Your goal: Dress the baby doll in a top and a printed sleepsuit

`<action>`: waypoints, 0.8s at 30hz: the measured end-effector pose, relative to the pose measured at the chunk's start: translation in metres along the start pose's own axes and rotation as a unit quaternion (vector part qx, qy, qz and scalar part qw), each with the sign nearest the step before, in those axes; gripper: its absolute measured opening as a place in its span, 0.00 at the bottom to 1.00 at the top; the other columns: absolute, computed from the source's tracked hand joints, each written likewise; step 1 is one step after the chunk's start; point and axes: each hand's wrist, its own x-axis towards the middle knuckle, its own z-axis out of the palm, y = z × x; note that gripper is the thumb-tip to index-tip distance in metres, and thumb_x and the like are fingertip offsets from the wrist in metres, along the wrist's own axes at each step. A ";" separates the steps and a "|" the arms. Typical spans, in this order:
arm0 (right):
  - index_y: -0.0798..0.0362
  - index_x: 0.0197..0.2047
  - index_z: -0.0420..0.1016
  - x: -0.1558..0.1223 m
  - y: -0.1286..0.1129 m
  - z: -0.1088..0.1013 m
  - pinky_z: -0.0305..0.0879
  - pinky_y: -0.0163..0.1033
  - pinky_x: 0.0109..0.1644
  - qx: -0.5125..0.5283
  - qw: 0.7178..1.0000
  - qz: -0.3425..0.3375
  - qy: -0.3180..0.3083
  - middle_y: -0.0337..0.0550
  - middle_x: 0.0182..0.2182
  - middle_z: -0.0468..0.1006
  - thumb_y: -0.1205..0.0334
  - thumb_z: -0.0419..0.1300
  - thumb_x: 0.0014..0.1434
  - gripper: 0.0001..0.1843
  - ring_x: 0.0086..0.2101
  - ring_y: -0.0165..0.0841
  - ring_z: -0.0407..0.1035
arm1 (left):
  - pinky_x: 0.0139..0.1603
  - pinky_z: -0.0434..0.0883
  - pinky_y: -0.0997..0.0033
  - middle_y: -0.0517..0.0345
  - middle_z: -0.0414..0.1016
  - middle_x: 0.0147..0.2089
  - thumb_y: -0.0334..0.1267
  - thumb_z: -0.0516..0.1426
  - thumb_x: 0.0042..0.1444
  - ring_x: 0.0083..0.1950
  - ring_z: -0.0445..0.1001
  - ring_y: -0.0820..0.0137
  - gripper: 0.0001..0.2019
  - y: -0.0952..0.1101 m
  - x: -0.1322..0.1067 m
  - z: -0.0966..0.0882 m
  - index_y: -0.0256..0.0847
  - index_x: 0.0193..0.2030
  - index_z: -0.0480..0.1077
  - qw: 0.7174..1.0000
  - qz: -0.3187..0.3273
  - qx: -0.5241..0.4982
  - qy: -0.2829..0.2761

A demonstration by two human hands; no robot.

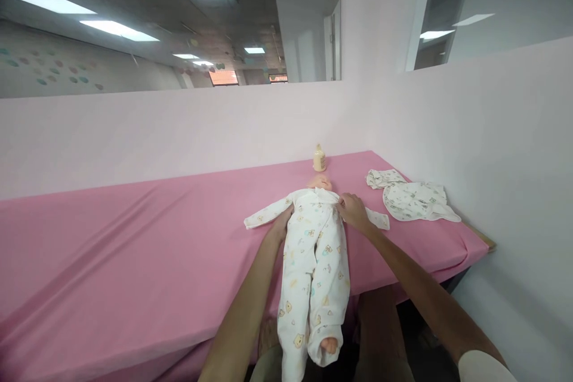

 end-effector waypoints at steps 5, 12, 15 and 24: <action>0.51 0.34 0.66 -0.011 0.000 -0.002 0.61 0.37 0.39 0.058 0.998 0.005 0.015 0.41 0.34 0.75 0.60 0.46 0.61 0.10 0.35 0.34 0.68 | 0.47 0.68 0.63 0.46 0.76 0.47 0.52 0.57 0.57 0.47 0.73 0.61 0.19 0.004 -0.010 -0.011 0.37 0.42 0.72 0.989 0.039 0.128 0.067; 0.52 0.33 0.69 -0.004 0.003 0.011 0.56 0.37 0.34 0.076 0.997 0.011 -0.013 0.39 0.27 0.72 0.58 0.54 0.57 0.07 0.30 0.34 0.65 | 0.42 0.64 0.68 0.58 0.71 0.33 0.36 0.54 0.54 0.38 0.68 0.67 0.04 0.025 0.010 0.001 0.41 0.30 0.66 0.949 0.187 0.229 0.105; 0.51 0.26 0.65 -0.002 0.004 0.011 0.54 0.37 0.34 0.077 0.997 0.009 0.012 0.39 0.25 0.69 0.59 0.51 0.59 0.11 0.29 0.33 0.62 | 0.41 0.64 0.69 0.58 0.69 0.34 0.37 0.50 0.57 0.38 0.67 0.68 0.05 0.030 0.008 -0.009 0.42 0.30 0.63 0.939 0.233 0.226 0.115; 0.51 0.30 0.66 -0.033 0.003 0.003 0.61 0.39 0.39 0.164 0.985 -0.048 0.033 0.41 0.30 0.71 0.59 0.52 0.59 0.08 0.33 0.35 0.65 | 0.40 0.68 0.66 0.57 0.71 0.36 0.49 0.42 0.66 0.39 0.72 0.65 0.14 0.004 -0.053 -0.035 0.43 0.41 0.61 0.935 0.256 0.233 0.075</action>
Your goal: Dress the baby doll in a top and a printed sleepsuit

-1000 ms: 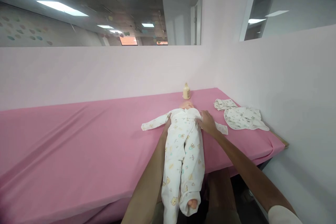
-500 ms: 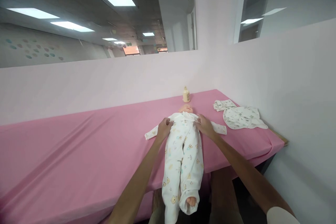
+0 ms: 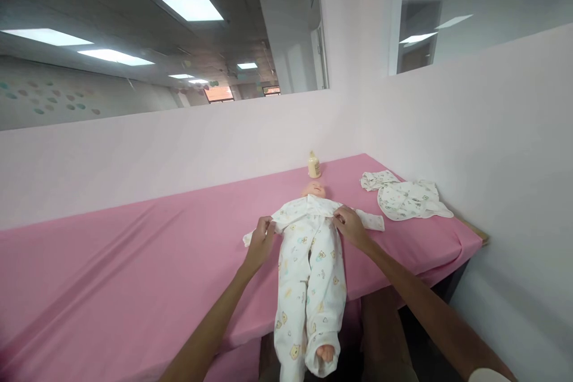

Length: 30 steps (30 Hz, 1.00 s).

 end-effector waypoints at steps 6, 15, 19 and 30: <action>0.50 0.34 0.66 -0.034 -0.012 -0.006 0.63 0.42 0.43 0.031 0.999 -0.011 -0.001 0.42 0.33 0.72 0.57 0.49 0.64 0.10 0.37 0.36 0.66 | 0.57 0.65 0.59 0.47 0.72 0.54 0.38 0.43 0.64 0.59 0.67 0.60 0.11 0.003 -0.037 0.009 0.42 0.45 0.65 0.993 0.031 0.101 -0.043; 0.51 0.38 0.66 -0.072 -0.005 0.008 0.63 0.44 0.44 -0.116 0.992 0.041 0.029 0.46 0.37 0.74 0.59 0.52 0.61 0.06 0.39 0.40 0.68 | 0.51 0.67 0.61 0.48 0.70 0.57 0.37 0.47 0.61 0.55 0.69 0.59 0.13 0.012 -0.040 0.013 0.41 0.50 0.64 0.994 -0.020 0.104 0.008; 0.51 0.28 0.64 -0.066 -0.001 0.015 0.60 0.43 0.41 -0.210 0.972 0.102 -0.018 0.45 0.31 0.74 0.63 0.50 0.60 0.09 0.35 0.40 0.68 | 0.36 0.63 0.66 0.52 0.74 0.39 0.36 0.48 0.58 0.40 0.72 0.61 0.07 0.004 -0.031 0.014 0.42 0.32 0.64 0.986 -0.074 0.135 -0.068; 0.51 0.29 0.66 -0.096 -0.012 0.018 0.58 0.44 0.43 -0.317 0.947 -0.036 -0.035 0.46 0.30 0.73 0.67 0.50 0.62 0.10 0.35 0.41 0.65 | 0.34 0.61 0.70 0.57 0.76 0.41 0.36 0.51 0.54 0.37 0.71 0.66 0.10 0.003 -0.019 0.016 0.43 0.43 0.65 0.987 -0.130 0.099 -0.007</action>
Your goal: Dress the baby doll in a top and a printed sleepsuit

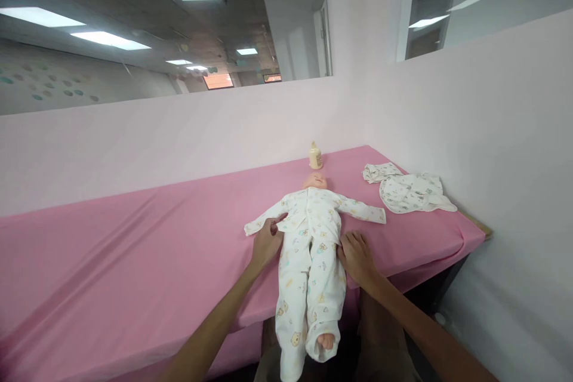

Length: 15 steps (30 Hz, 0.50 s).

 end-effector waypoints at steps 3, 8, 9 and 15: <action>0.52 0.30 0.67 0.000 0.001 0.002 0.57 0.44 0.43 0.002 1.000 -0.003 -0.008 0.46 0.31 0.73 0.68 0.50 0.61 0.09 0.35 0.41 0.65 | 0.36 0.63 0.69 0.55 0.77 0.45 0.37 0.51 0.54 0.40 0.72 0.65 0.14 0.004 0.002 0.003 0.43 0.48 0.65 0.999 0.020 0.009 0.025; 0.51 0.30 0.68 -0.002 0.000 0.003 0.56 0.43 0.42 0.022 1.000 -0.010 -0.007 0.45 0.31 0.74 0.69 0.49 0.61 0.11 0.35 0.40 0.64 | 0.29 0.59 0.70 0.56 0.74 0.32 0.40 0.48 0.58 0.32 0.70 0.66 0.09 0.006 0.013 0.009 0.42 0.29 0.63 0.999 -0.028 0.017 0.029; 0.51 0.30 0.68 -0.002 0.000 0.003 0.56 0.43 0.42 0.021 1.000 -0.008 -0.005 0.45 0.31 0.74 0.69 0.49 0.61 0.11 0.35 0.40 0.64 | 0.28 0.58 0.70 0.56 0.73 0.31 0.40 0.48 0.58 0.32 0.69 0.66 0.09 0.007 0.015 0.009 0.42 0.28 0.62 0.999 -0.037 0.018 0.032; 0.52 0.31 0.69 -0.002 -0.002 -0.002 0.57 0.44 0.43 0.022 1.000 -0.012 -0.017 0.46 0.32 0.75 0.69 0.50 0.61 0.10 0.36 0.40 0.65 | 0.35 0.60 0.67 0.45 0.73 0.47 0.31 0.46 0.59 0.43 0.73 0.59 0.10 0.010 0.024 0.015 0.39 0.46 0.63 0.980 -0.027 0.189 0.060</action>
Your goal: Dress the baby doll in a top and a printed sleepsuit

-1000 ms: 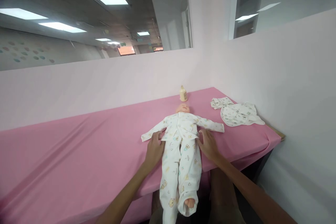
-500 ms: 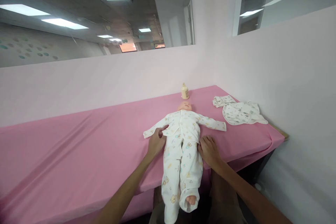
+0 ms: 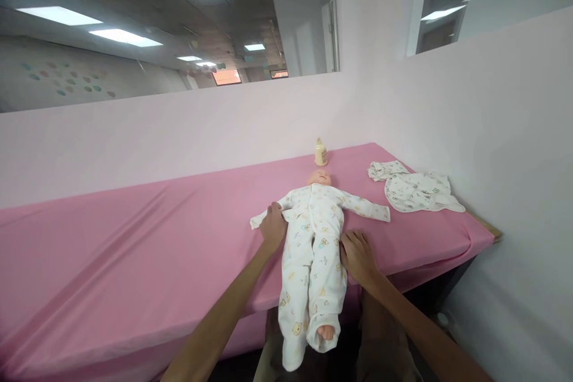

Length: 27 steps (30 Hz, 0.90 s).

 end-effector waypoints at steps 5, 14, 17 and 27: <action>0.51 0.29 0.68 0.000 -0.002 -0.002 0.57 0.44 0.42 0.014 1.000 0.005 0.021 0.45 0.30 0.74 0.68 0.49 0.63 0.12 0.35 0.40 0.65 | 0.37 0.63 0.66 0.39 0.74 0.47 0.37 0.49 0.60 0.45 0.74 0.53 0.10 -0.004 0.004 0.008 0.37 0.46 0.66 0.997 -0.002 0.037 -0.065; 0.50 0.42 0.68 0.001 -0.005 -0.004 0.61 0.47 0.46 0.100 0.991 0.057 0.064 0.46 0.37 0.76 0.62 0.52 0.63 0.07 0.39 0.43 0.67 | 0.36 0.62 0.64 0.43 0.76 0.42 0.35 0.45 0.62 0.44 0.75 0.53 0.13 -0.016 -0.018 -0.002 0.38 0.49 0.65 0.990 0.054 0.075 -0.111; 0.49 0.43 0.69 0.000 -0.005 -0.005 0.62 0.48 0.46 0.113 0.989 0.062 0.068 0.47 0.38 0.76 0.62 0.51 0.63 0.08 0.40 0.43 0.68 | 0.35 0.62 0.64 0.44 0.76 0.42 0.34 0.46 0.61 0.43 0.74 0.54 0.13 -0.020 -0.042 -0.007 0.38 0.50 0.64 0.983 0.102 0.098 -0.121; 0.52 0.47 0.69 0.044 -0.041 -0.030 0.62 0.49 0.49 0.119 0.990 -0.003 0.079 0.49 0.42 0.75 0.61 0.50 0.65 0.11 0.43 0.43 0.68 | 0.49 0.65 0.68 0.50 0.72 0.54 0.31 0.47 0.59 0.55 0.69 0.62 0.15 0.008 -0.041 -0.037 0.41 0.52 0.64 0.982 0.183 -0.043 -0.015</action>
